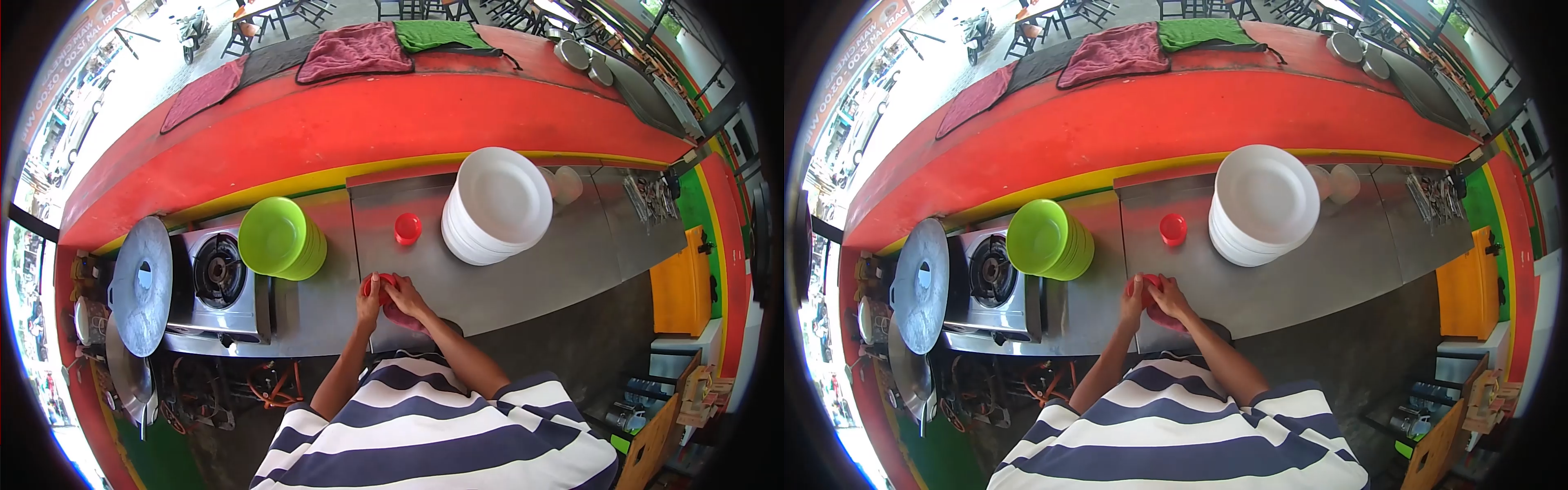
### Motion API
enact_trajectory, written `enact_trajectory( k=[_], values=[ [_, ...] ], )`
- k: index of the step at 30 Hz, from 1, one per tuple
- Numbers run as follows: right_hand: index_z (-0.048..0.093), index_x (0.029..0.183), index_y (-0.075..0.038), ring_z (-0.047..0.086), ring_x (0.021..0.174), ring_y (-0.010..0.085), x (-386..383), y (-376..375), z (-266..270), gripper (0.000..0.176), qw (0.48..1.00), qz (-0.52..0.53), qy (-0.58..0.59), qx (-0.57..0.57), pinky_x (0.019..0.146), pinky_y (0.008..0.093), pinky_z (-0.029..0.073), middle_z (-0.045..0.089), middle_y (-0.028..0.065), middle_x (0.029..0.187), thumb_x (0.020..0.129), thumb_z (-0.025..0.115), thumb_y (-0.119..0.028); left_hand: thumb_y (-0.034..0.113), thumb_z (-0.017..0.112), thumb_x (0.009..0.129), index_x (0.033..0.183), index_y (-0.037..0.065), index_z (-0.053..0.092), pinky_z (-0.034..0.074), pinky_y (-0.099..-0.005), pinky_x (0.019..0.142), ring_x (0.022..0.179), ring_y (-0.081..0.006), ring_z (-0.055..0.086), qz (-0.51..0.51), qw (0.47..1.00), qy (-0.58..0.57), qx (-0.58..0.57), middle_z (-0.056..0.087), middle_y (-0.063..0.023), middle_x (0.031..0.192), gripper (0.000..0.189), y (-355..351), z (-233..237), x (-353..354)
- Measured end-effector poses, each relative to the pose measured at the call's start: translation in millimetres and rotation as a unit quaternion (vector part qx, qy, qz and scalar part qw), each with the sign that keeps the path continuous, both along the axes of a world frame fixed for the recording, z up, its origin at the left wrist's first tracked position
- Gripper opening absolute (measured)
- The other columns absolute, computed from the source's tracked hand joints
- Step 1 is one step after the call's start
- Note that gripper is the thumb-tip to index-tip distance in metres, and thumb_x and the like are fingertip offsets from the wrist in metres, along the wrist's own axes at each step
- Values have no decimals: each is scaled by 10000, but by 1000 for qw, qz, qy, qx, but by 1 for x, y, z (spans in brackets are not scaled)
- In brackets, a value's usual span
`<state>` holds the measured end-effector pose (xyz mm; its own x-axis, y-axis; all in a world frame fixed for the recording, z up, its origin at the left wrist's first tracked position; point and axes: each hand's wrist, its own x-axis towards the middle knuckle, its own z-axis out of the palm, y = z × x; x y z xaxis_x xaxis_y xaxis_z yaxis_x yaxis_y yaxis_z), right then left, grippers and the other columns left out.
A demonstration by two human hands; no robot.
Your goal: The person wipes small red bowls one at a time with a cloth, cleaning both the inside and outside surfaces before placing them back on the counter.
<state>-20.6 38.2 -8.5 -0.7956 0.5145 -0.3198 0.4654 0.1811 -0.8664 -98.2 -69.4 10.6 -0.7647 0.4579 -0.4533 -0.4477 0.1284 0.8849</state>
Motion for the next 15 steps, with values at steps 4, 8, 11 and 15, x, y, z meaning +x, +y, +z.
enact_trajectory(
  k=[4,8,11,15],
  values=[
    [575,1210,24,602,1090,276,-41,-9,-16,457,1000,18,22,-11,933,366,469,620,222,1174,959,542,-356,589,592,915,1243,39,598,485,-314,897,1020,-190,589,8,999,-33,25,629,-102,1105,641,-18,2,-32],
    [600,1180,15,628,971,169,-64,-7,-4,399,991,-12,73,-115,873,316,488,685,138,1066,978,550,-325,598,589,912,1243,51,597,496,-322,877,1023,-197,593,-10,1000,-5,14,630,-106,1115,639,-13,-3,-60],
    [564,1248,66,623,1089,241,-86,4,-20,557,986,-46,67,-149,916,346,481,658,190,1164,954,569,-406,595,582,916,1234,58,607,500,-330,869,1018,-203,604,1,999,35,18,643,-120,1111,624,2,-3,-77],
    [593,1223,46,628,1022,239,-106,20,5,537,984,-61,52,-157,881,339,481,667,175,1135,953,570,-418,571,577,926,1233,57,604,500,-339,877,1018,-207,614,-16,996,88,-6,656,-123,1110,600,21,2,-99]
  ],
)
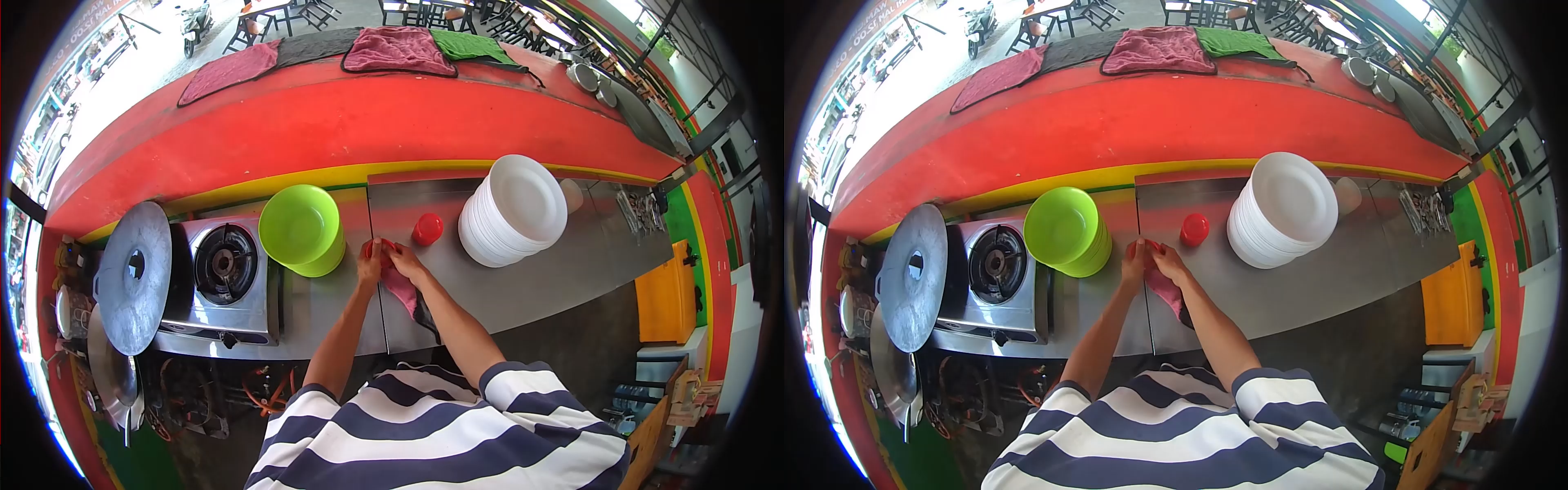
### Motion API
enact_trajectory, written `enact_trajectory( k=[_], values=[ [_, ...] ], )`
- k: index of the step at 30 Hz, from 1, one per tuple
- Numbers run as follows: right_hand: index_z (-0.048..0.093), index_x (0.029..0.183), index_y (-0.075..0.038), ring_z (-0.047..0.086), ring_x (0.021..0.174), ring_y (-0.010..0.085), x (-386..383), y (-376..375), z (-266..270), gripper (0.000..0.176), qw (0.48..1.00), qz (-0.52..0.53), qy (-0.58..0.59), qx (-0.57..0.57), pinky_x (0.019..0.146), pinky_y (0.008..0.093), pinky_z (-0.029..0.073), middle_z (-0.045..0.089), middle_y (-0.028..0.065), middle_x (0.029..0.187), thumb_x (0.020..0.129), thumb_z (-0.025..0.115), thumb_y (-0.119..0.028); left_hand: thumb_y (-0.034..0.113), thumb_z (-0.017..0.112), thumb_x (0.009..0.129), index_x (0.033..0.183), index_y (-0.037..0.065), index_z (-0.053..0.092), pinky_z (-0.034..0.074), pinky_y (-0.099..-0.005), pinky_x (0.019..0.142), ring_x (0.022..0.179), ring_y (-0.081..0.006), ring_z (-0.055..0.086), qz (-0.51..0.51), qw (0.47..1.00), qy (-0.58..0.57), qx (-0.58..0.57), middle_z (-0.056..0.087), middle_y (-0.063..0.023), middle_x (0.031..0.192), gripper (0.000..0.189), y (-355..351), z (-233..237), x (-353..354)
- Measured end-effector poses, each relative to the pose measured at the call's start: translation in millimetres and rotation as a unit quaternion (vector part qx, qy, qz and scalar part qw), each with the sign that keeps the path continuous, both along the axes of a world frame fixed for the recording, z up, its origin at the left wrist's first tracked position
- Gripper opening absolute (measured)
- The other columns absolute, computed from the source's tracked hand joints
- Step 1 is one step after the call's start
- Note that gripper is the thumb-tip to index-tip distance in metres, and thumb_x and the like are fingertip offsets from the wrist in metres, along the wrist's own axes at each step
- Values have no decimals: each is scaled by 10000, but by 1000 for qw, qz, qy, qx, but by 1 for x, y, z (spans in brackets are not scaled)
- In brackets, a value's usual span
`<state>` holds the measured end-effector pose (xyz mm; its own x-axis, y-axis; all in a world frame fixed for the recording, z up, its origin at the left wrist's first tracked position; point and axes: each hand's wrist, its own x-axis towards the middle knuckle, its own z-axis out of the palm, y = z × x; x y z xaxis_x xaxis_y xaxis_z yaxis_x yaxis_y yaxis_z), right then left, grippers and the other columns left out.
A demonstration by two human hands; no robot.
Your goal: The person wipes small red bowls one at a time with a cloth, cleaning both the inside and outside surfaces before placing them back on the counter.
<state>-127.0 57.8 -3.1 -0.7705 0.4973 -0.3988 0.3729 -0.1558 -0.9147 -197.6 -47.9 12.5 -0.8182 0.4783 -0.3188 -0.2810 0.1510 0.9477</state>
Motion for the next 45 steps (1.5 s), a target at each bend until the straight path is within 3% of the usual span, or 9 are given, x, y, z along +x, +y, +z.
enact_trajectory(
  k=[9,12,18,23,25,29,35,40,45],
  values=[
    [621,1170,76,639,1007,265,-41,55,-31,616,990,36,-92,99,860,364,488,678,211,1076,929,583,-490,485,575,950,1223,64,608,513,-347,864,995,-222,632,-17,996,67,63,665,-131,1097,504,39,-9,-38],
    [575,1263,62,629,1020,218,-33,53,7,662,982,79,-148,84,897,334,486,670,167,1127,944,573,-518,472,572,957,1222,69,612,516,-342,858,996,-214,633,-5,997,49,58,665,-119,1098,484,40,-8,-34],
    [465,1354,49,579,1112,281,-6,22,-10,726,967,-31,1,253,967,362,441,593,194,1220,910,632,-501,443,636,938,1244,54,592,480,-305,879,1028,-172,592,13,991,-41,125,638,-56,1137,497,39,-24,-48],
    [583,1151,-34,600,994,279,63,-27,14,459,935,-106,109,321,895,356,466,602,138,1042,863,728,-361,445,593,967,1109,39,586,457,-298,748,897,-111,540,103,980,-127,117,601,-8,1043,430,1,-32,-41],
    [586,1097,-34,607,996,328,94,-38,11,410,914,-154,31,373,860,387,486,610,137,1035,842,733,-319,447,532,1000,957,42,572,406,-303,651,767,-100,478,121,980,-9,156,558,3,878,409,-18,-61,-23],
    [584,1028,-47,596,950,347,139,-21,-16,323,858,-213,-54,463,816,424,487,608,135,969,833,720,-267,341,518,1014,868,14,612,435,-333,639,684,-185,521,29,971,228,-59,553,-98,710,370,-58,-65,38],
    [562,951,-49,558,888,361,151,-15,-48,225,805,-287,-81,513,784,473,445,578,137,909,871,631,-247,198,671,894,1031,22,604,484,-404,789,900,-342,588,-21,932,360,38,596,-154,983,233,0,-10,81],
    [555,926,-49,545,863,370,152,-10,-45,254,812,-285,-97,500,770,477,438,559,151,884,884,559,-300,193,689,865,1224,80,582,386,-493,998,1306,-325,441,-92,848,519,-56,546,-144,1312,391,77,52,72],
    [547,885,-51,546,840,370,144,-5,-39,249,813,-284,-126,492,749,480,451,549,155,867,849,560,-298,151,627,905,1306,114,571,326,-497,1035,1416,-255,347,-190,732,630,-175,519,-48,1421,407,108,10,55]
  ],
)
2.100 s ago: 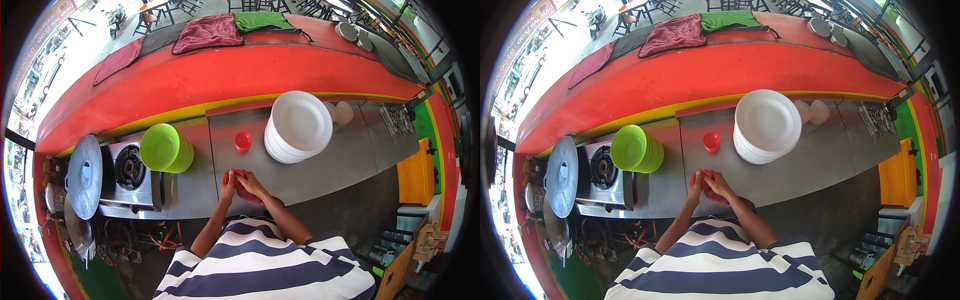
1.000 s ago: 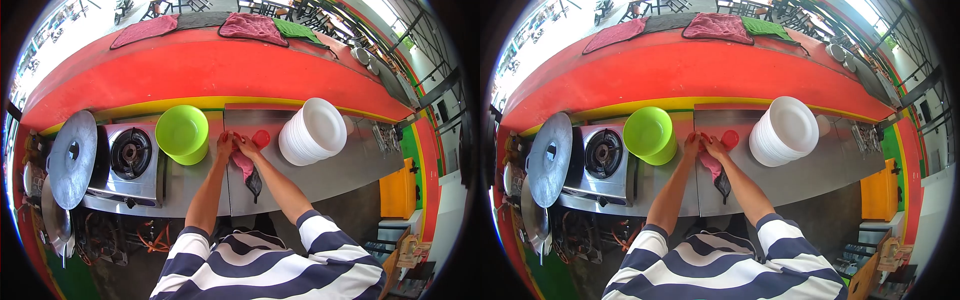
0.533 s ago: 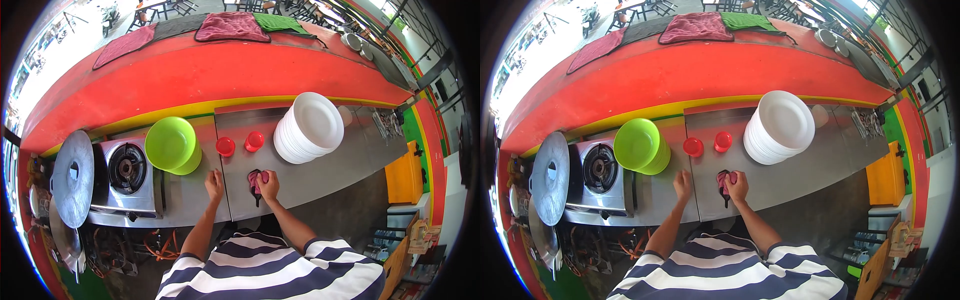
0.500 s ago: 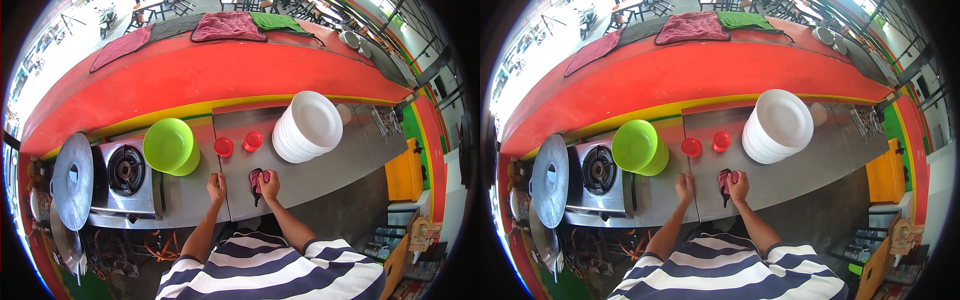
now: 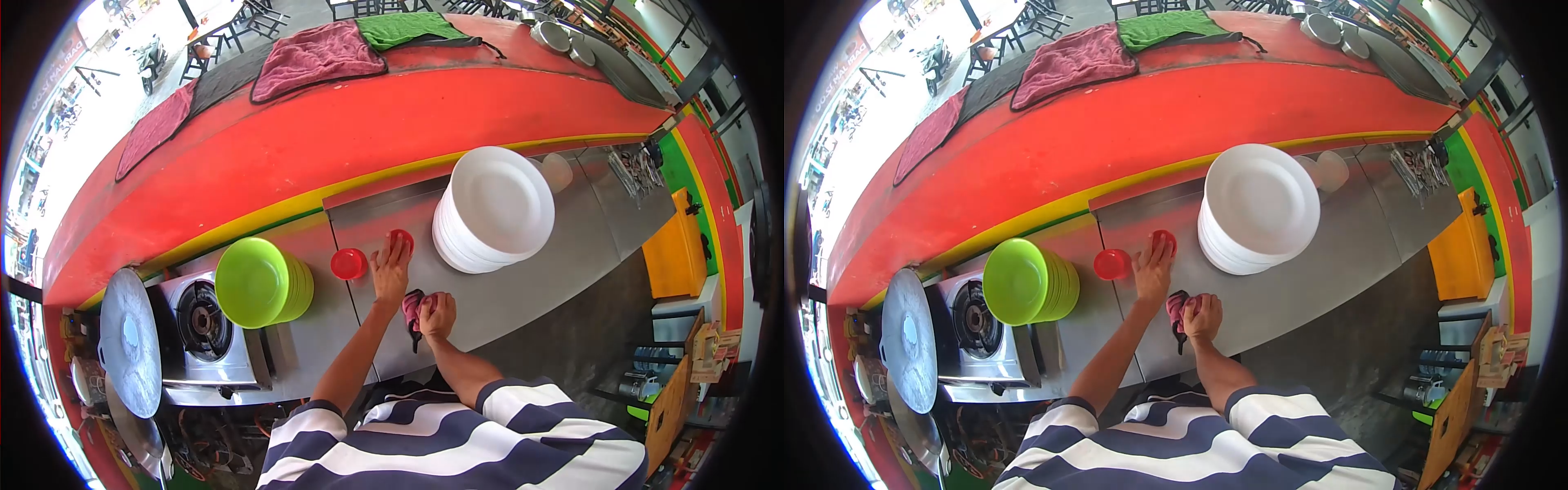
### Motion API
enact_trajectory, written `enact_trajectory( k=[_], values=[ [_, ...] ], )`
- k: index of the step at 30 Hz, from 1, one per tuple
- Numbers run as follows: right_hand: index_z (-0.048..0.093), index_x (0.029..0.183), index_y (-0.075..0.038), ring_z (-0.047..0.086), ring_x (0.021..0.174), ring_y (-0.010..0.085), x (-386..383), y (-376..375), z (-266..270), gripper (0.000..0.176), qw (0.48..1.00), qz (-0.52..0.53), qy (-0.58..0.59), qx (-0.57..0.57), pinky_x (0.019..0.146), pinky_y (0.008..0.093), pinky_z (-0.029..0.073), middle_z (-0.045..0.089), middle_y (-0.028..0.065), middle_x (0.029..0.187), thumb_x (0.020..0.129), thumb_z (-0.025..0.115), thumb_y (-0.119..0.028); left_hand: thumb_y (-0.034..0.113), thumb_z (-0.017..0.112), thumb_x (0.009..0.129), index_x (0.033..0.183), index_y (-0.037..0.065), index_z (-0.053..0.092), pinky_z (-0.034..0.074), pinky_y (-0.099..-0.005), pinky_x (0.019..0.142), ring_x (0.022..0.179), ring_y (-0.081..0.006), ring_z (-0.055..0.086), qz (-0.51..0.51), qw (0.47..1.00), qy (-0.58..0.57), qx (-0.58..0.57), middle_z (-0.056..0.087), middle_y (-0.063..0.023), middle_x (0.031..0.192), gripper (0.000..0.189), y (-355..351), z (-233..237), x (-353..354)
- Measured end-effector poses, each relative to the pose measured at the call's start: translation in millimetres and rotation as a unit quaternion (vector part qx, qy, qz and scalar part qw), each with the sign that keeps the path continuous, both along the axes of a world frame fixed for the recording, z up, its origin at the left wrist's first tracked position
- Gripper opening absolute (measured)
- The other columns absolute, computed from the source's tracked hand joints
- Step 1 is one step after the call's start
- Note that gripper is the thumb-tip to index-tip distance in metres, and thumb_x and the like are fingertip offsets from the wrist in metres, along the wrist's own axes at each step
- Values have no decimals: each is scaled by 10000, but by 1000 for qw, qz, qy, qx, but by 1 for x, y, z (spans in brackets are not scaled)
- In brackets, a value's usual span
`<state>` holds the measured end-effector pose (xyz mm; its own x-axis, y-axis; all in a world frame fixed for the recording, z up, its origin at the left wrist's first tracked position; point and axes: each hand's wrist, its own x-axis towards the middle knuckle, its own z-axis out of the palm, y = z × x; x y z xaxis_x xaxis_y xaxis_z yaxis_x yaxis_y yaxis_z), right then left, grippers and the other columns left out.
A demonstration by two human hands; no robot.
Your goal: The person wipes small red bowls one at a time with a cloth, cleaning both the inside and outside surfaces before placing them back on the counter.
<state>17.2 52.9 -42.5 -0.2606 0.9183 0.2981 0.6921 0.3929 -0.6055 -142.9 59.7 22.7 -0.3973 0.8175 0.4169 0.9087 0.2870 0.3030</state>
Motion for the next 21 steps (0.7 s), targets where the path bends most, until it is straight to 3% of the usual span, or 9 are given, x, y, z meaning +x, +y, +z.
enact_trajectory(
  k=[4,10,16,19,21],
  values=[
    [547,874,-56,548,830,363,-3,4,2,239,1000,-11,-9,-6,742,475,458,549,151,871,831,556,-291,120,617,909,1265,113,609,301,-479,1041,1428,-221,340,15,999,16,-31,560,-11,1389,356,2,-7,0],
    [551,879,-57,544,825,367,-5,5,7,241,1000,-11,-9,-22,737,481,456,544,151,877,829,553,-293,94,614,916,1163,110,675,297,-491,1049,1434,-225,339,-10,998,-54,17,622,11,1308,255,5,-1,-2],
    [548,879,-56,542,825,374,-6,7,13,251,1000,-7,0,-15,735,486,451,540,159,876,829,555,-302,84,592,935,1109,89,672,258,-517,1103,1377,-236,437,-10,995,-86,57,660,14,1242,192,-4,24,3],
    [542,871,-54,543,822,376,-7,7,14,251,1000,-6,-1,-14,733,487,450,539,160,874,829,558,-302,118,569,960,1059,64,662,272,-493,1112,1313,-275,505,-5,977,-178,114,677,-29,1202,147,-19,49,12],
    [538,864,-53,543,819,377,-7,8,10,251,1000,-1,-9,-6,730,488,450,539,162,868,830,560,-301,179,543,993,1034,43,651,359,-425,1043,1167,-254,590,42,940,-296,161,694,-49,1121,178,-32,62,23]
  ],
)
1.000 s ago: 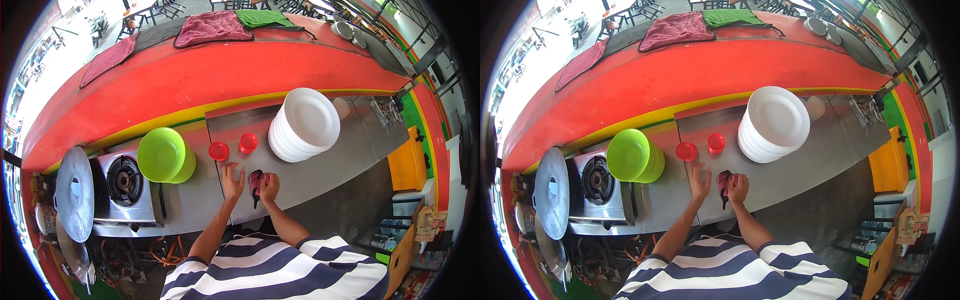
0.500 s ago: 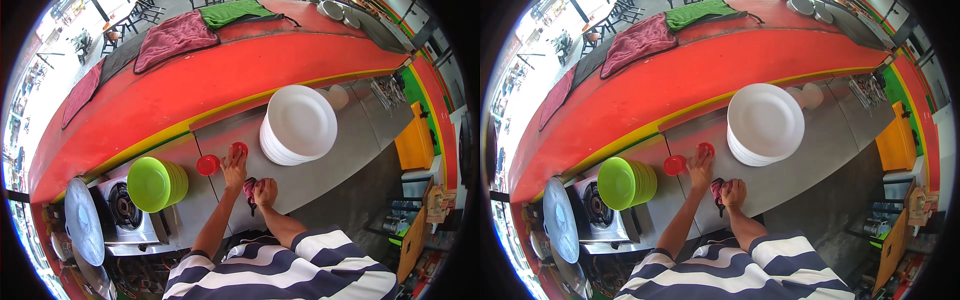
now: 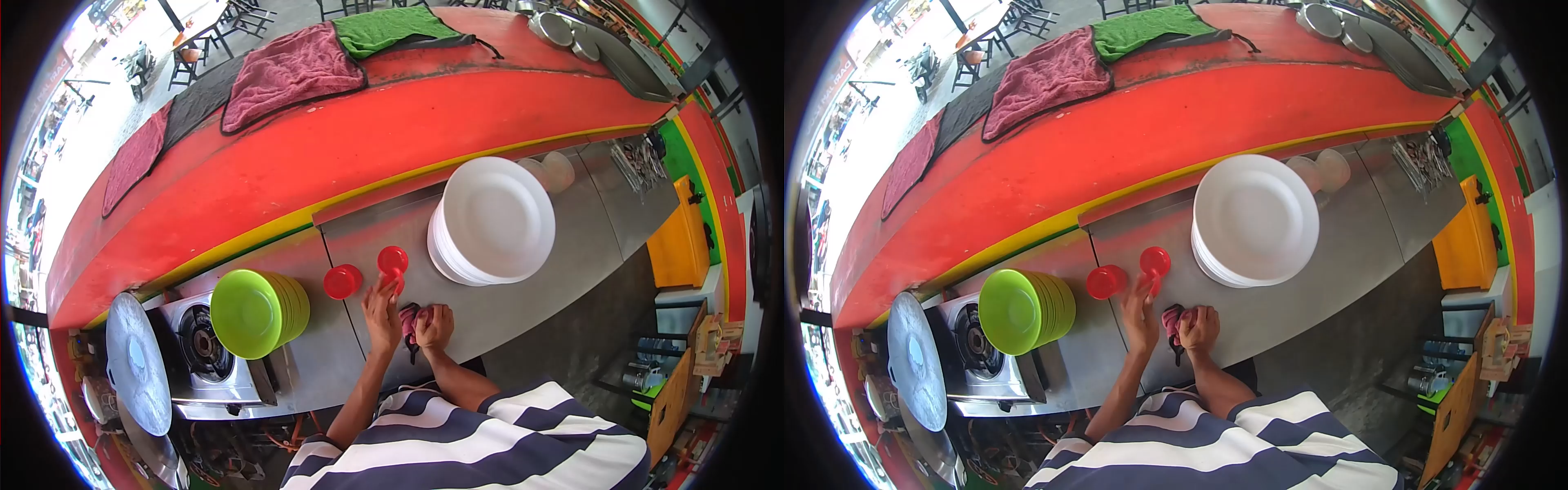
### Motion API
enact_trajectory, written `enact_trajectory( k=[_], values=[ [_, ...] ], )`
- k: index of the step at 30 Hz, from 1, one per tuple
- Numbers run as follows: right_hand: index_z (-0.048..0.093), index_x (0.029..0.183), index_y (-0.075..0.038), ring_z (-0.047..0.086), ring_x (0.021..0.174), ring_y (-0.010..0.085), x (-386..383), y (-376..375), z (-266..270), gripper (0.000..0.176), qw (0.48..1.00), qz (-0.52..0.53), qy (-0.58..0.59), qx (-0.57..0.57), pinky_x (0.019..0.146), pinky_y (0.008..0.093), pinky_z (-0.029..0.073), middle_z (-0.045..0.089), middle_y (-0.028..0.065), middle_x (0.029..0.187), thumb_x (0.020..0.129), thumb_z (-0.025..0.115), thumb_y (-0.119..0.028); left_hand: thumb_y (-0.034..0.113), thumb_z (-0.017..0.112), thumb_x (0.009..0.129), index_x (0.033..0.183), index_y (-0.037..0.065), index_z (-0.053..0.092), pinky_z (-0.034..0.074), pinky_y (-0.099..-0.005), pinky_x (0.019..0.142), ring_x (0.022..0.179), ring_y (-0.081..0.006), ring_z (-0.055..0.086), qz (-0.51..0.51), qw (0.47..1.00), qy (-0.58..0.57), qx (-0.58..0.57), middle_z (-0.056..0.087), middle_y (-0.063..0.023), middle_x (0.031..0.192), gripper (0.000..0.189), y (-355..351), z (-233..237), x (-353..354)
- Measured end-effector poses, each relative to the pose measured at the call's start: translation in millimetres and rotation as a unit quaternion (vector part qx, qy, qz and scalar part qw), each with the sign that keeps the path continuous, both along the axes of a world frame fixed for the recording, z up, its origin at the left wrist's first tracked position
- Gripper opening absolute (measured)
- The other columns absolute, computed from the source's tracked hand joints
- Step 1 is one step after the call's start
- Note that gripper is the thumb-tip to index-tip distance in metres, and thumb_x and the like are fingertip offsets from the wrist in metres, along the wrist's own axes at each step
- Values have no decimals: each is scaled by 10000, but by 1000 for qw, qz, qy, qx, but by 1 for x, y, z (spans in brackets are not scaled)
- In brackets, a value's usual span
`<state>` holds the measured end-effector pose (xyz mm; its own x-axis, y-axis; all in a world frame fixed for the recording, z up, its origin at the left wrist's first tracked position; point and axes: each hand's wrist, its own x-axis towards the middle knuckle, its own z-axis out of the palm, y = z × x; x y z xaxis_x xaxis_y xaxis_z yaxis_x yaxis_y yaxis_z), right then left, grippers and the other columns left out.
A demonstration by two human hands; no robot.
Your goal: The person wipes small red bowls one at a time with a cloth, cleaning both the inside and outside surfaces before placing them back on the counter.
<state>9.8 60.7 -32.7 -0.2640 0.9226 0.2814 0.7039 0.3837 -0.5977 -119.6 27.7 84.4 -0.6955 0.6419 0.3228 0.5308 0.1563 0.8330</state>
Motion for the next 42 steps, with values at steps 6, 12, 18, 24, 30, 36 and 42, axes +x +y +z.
enact_trajectory(
  k=[6,12,18,24,30,36,42],
  values=[
    [540,855,-45,542,815,380,-3,-1,-3,259,1000,-4,-2,8,718,493,448,542,165,852,841,559,-303,383,493,1033,947,32,635,461,-246,745,823,-78,569,107,871,-459,140,650,-9,890,388,-50,-7,15],
    [560,856,-36,546,815,381,-1,-5,0,255,1000,-7,-6,10,719,494,448,550,169,855,861,549,-291,449,509,1008,1083,51,563,536,-365,837,961,-171,629,138,745,-614,220,643,-69,1030,408,-99,-24,13],
    [565,837,-26,555,840,382,5,-11,3,237,1000,9,15,-2,734,483,450,573,178,863,910,523,-247,414,538,998,1172,68,507,560,-471,895,1033,-238,642,63,699,-669,245,610,-98,1143,388,-133,-1,18],
    [586,829,-44,588,780,218,43,3,-7,315,925,56,237,-290,703,380,468,602,69,842,1006,488,-285,330,582,990,1197,42,509,580,-448,882,1057,-228,625,65,771,-612,164,590,-108,1153,363,-162,-2,36],
    [600,994,-36,562,852,98,74,-46,93,308,740,130,427,-503,803,274,478,591,13,924,1023,514,-331,351,580,992,1217,-7,534,573,-360,833,992,-191,631,6,842,-528,108,622,-106,1079,425,-174,11,55],
    [594,1143,-30,570,912,122,56,-117,125,301,848,193,337,-361,846,275,475,616,39,1004,976,626,-278,351,577,990,1151,11,597,530,-347,760,859,-245,667,-34,961,-274,-15,679,-167,927,376,-167,28,75],
    [631,1044,-41,562,844,98,60,-104,94,256,849,97,358,-378,769,244,462,623,28,924,976,628,-288,410,558,976,1039,-8,601,507,-484,653,795,-487,641,-39,971,-228,-66,636,-314,816,424,-165,30,88]
  ],
)
